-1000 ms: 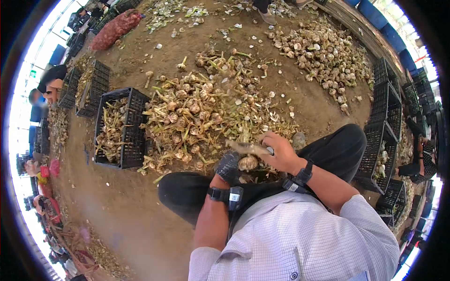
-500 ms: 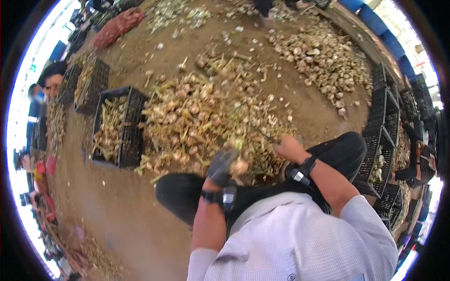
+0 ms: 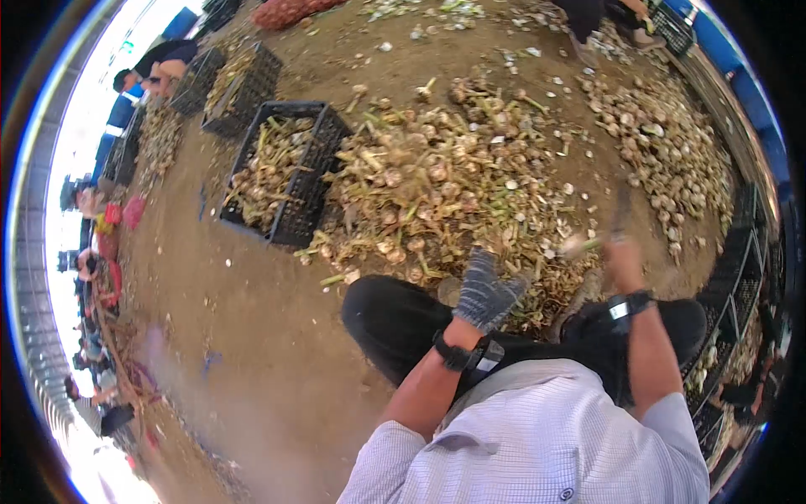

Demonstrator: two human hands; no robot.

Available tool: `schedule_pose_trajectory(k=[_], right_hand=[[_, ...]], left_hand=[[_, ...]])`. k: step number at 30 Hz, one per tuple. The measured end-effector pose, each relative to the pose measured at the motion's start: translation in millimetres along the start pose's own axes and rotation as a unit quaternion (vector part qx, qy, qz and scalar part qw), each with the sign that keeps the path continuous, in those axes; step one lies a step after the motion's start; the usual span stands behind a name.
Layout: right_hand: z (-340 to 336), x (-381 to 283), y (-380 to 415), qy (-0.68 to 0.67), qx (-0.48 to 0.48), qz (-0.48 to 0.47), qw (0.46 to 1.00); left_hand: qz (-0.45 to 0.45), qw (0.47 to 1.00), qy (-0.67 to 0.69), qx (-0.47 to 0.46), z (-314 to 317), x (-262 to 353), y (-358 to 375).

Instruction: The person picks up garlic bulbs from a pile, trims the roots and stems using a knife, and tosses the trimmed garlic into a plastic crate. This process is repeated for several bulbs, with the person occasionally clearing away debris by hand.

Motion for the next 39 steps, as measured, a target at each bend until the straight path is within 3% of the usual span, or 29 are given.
schedule_pose_trajectory(k=[1,2,3,4,6,8,10,12,15,17,18,19,20,21,22,23,24,25,27,29,30,32,33,34,36,39], right_hand=[[-34.2,14.7,-21.0,-0.139,0.045,0.261,0.954],[-48.5,131.7,-47.9,-0.175,-0.087,0.099,0.976],[-63.5,239.2,-72.0,-0.246,-0.213,-0.055,0.944],[-101.0,216.9,-55.8,0.061,-0.09,-0.07,0.992],[-119.2,197.5,-44.9,0.295,0.084,-0.02,0.952],[-92.6,209.0,-42.2,0.157,0.145,0.107,0.971],[-57.2,221.0,-39.6,0.012,0.195,0.234,0.953],[-25.3,188.9,-27.6,-0.101,0.213,0.291,0.927],[12.0,89.5,7.9,-0.112,0.117,0.26,0.952],[21.7,47.3,23.5,-0.078,0.05,0.21,0.973],[29.0,28.3,25.4,-0.066,0.019,0.172,0.983],[31.4,6.4,27.0,-0.025,0.016,0.152,0.988],[31.7,-13.9,29.1,0.006,0.012,0.127,0.992],[34.4,-26.1,30.1,-0.03,-0.002,0.108,0.994],[37.6,-34.7,30.3,-0.066,-0.017,0.09,0.994],[39.7,-41.1,30.6,-0.077,-0.033,0.079,0.993],[42.2,-46.7,29.3,-0.085,-0.043,0.072,0.993],[43.8,-55.8,26.5,-0.088,-0.082,0.089,0.989],[36.9,-66.9,23.9,-0.073,-0.151,0.131,0.977],[52.5,-46.2,25.8,-0.074,-0.062,0.043,0.994],[66.8,-27.8,28.2,-0.075,-0.017,0.0,0.997],[67.5,-27.3,25.7,-0.083,-0.028,-0.001,0.996],[47.8,-46.3,24.9,-0.093,-0.105,0.056,0.988],[31.3,-68.9,28.5,-0.101,-0.183,0.112,0.971],[34.9,-64.4,32.4,-0.099,-0.153,0.115,0.976],[66.0,-7.8,34.1,-0.117,-0.122,0.074,0.983]], left_hand=[[0.018,0.998,0.028,0.058,-24.5,16.4,-1.1],[0.039,0.991,0.015,0.129,-65.7,38.2,-0.9],[0.057,0.978,-0.001,0.199,-106.8,59.8,-0.8],[0.059,0.957,0.054,0.278,-139.5,63.6,1.1],[0.067,0.886,0.165,0.428,-200.1,58.9,2.7],[-0.046,0.841,0.167,0.512,-250.6,-17.4,4.1],[-0.134,0.818,0.085,0.553,-289.7,-143.5,6.3],[-0.301,0.797,-0.222,0.473,-292.7,-203.7,23.7],[-0.321,0.753,-0.363,0.445,-267.1,-255.6,32.5],[-0.345,0.806,-0.088,0.473,-254.0,-271.4,21.9],[-0.344,0.803,0.052,0.484,-253.2,-278.7,16.0],[-0.307,0.874,-0.259,0.272,-256.4,-307.5,6.7],[-0.243,0.808,-0.537,0.022,-265.1,-333.9,0.1],[-0.281,0.792,-0.541,-0.017,-261.5,-295.7,-8.7],[-0.21,0.776,-0.593,-0.05,-254.6,-291.9,-1.6],[-0.267,0.803,-0.533,0.01,-249.2,-338.5,-1.9],[-0.27,0.812,-0.516,-0.039,-245.5,-336.1,-5.8],[-0.282,0.844,-0.445,0.096,-230.4,-385.3,-2.2],[-0.31,0.859,-0.319,0.254,-223.9,-405.8,-1.3],[-0.359,0.848,-0.236,0.311,-224.7,-321.9,-10.8],[-0.375,0.846,-0.24,0.294,-227.0,-312.5,-15.8],[-0.347,0.86,-0.331,0.175,-225.5,-341.0,-31.2],[-0.328,0.863,-0.36,0.131,-226.7,-350.8,-33.7],[-0.357,0.86,-0.334,0.149,-224.9,-314.0,-31.6],[-0.411,0.847,-0.284,0.182,-229.1,-275.8,-26.2],[-0.439,0.837,-0.209,0.251,-228.6,-269.0,-11.1]])
Point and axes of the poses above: each hand's wrist, its own y-axis away from the middle knuckle, its own z-axis out of the palm, x = y × z, the point moved 1 cm from there along -y, towards the middle knuckle, and after that the axes turned 10 degrees about x, right-handed, at the moved point
